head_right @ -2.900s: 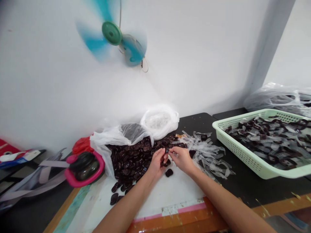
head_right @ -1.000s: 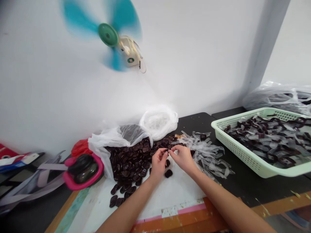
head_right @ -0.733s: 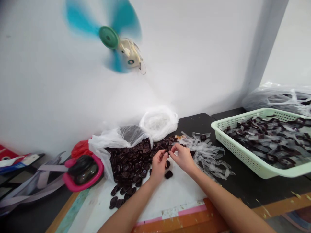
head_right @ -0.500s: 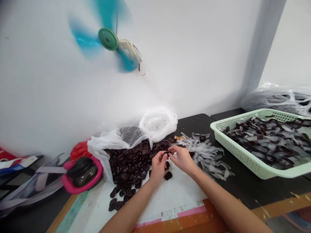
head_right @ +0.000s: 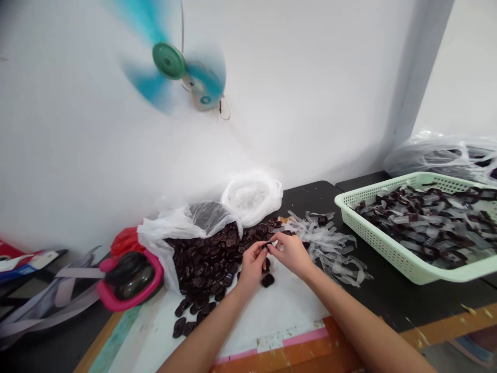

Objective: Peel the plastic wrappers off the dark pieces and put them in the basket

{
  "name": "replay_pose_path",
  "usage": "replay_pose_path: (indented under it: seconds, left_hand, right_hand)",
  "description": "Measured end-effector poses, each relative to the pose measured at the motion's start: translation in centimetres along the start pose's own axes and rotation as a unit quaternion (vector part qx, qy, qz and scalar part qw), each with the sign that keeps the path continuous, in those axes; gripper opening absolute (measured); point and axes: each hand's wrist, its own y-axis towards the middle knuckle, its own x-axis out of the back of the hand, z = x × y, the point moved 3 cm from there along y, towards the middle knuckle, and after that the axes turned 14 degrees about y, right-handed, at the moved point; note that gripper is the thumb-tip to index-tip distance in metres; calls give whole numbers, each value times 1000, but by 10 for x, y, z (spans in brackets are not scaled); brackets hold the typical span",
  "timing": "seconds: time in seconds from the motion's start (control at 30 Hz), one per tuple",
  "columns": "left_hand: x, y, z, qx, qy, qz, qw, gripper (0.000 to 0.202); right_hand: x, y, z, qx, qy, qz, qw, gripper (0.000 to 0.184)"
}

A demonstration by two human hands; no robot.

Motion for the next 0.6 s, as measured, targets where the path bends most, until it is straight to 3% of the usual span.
replay_pose_path:
  seconds: [0.3, 0.6]
  left_hand:
    - [-4, 2, 12, -9, 37, 1, 999, 22]
    - [-3, 1, 10, -2, 36, 11, 999, 23]
  right_hand:
    - [-3, -2, 5, 50, -135, 60, 988, 10]
    - [6, 0, 5, 42, -96, 96, 990, 9]
